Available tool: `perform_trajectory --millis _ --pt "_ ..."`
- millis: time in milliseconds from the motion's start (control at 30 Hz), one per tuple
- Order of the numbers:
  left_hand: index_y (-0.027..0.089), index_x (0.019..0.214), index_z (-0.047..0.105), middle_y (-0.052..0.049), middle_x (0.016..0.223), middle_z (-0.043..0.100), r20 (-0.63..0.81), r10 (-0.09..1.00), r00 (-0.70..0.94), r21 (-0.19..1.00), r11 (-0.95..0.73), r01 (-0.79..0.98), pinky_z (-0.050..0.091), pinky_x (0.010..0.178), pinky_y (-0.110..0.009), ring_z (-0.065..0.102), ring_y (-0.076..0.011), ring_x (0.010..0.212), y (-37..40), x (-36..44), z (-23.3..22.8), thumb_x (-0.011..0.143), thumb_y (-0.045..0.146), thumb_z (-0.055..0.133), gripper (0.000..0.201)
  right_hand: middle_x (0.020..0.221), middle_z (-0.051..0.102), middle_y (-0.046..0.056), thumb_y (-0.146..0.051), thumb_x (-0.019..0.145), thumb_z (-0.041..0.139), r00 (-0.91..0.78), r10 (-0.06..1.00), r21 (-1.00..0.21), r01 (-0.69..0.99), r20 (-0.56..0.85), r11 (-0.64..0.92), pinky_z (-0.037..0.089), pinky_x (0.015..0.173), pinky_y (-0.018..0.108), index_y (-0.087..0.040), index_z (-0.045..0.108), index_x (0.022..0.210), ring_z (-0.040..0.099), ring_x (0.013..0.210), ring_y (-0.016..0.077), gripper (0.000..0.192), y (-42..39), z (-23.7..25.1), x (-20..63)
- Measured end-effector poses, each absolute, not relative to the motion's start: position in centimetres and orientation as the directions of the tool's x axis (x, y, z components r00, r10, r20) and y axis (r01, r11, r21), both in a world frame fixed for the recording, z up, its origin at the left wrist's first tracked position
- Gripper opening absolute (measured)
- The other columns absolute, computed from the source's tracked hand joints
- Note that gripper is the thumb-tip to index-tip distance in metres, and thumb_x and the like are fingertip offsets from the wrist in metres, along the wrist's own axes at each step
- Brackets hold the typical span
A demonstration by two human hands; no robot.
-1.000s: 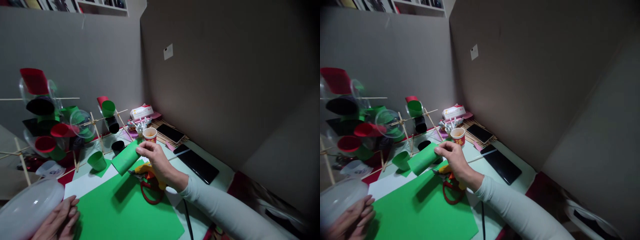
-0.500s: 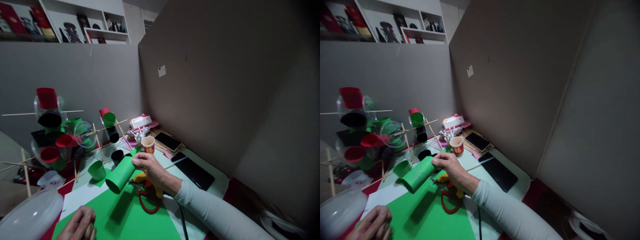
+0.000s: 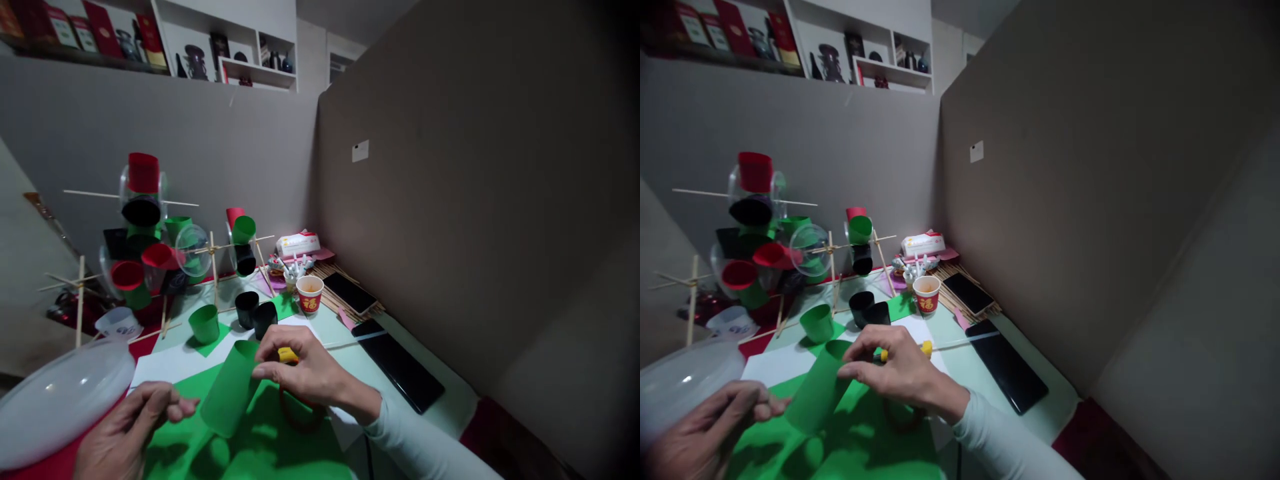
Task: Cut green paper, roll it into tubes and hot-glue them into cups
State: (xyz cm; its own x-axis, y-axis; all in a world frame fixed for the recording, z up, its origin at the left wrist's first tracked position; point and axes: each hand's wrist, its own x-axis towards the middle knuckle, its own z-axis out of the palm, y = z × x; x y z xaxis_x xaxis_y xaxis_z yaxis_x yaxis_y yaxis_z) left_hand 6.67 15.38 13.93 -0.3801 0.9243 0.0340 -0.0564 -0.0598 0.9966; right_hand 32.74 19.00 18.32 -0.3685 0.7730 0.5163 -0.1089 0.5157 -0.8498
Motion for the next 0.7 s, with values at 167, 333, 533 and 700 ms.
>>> perform_trajectory --millis 167,333,533,700 --pt "0.026 0.084 0.081 -0.004 0.084 0.084 0.172 0.924 -0.341 0.977 -0.115 0.182 0.061 0.073 -0.019 0.076 -0.021 0.083 15.4 5.4 13.7 0.071 0.058 0.087 0.035 0.075 0.066 0.001 -0.051 0.088 0.08 -0.406 0.73 -0.811 -0.051 0.55 0.582 0.049 0.067 0.029 -0.02 0.07 0.072 0.061 0.07 0.0164 0.036 18.4 18.3 32.6" --pt "0.027 0.079 0.084 -0.006 0.087 0.086 0.207 0.925 -0.32 0.957 -0.124 0.261 0.06 0.083 -0.02 0.077 -0.023 0.087 15.3 5.9 14.4 0.068 0.063 0.084 0.037 0.075 0.066 0.002 -0.047 0.09 0.079 -0.43 0.719 -0.807 -0.038 0.546 0.589 0.049 0.067 0.029 -0.021 0.07 0.073 0.062 0.071 0.0173 0.032 18.2 18.3 32.5" --pt "0.025 0.074 0.085 -0.01 0.083 0.086 0.112 0.922 -0.371 0.99 -0.073 0.117 0.066 0.07 -0.028 0.081 -0.0297 0.078 15.1 7.2 15.6 0.05 0.06 0.092 0.043 0.072 0.064 0.0 -0.034 0.088 0.078 -0.383 0.759 -0.82 0.01 0.526 0.573 0.045 0.066 0.029 -0.021 0.068 0.069 0.058 0.069 0.0162 0.024 18.5 17.9 32.3" --pt "0.02 0.063 0.085 -0.016 0.077 0.084 0.023 0.926 -0.377 0.999 -0.01 0.037 0.064 0.058 -0.026 0.08 -0.0314 0.068 15.5 7.9 16.5 0.03 0.056 0.097 0.05 0.071 0.063 -0.001 -0.027 0.084 0.077 -0.322 0.822 -0.861 0.039 0.47 0.508 0.044 0.066 0.028 -0.02 0.067 0.067 0.055 0.068 0.0155 0.02 18.7 18.0 32.2"
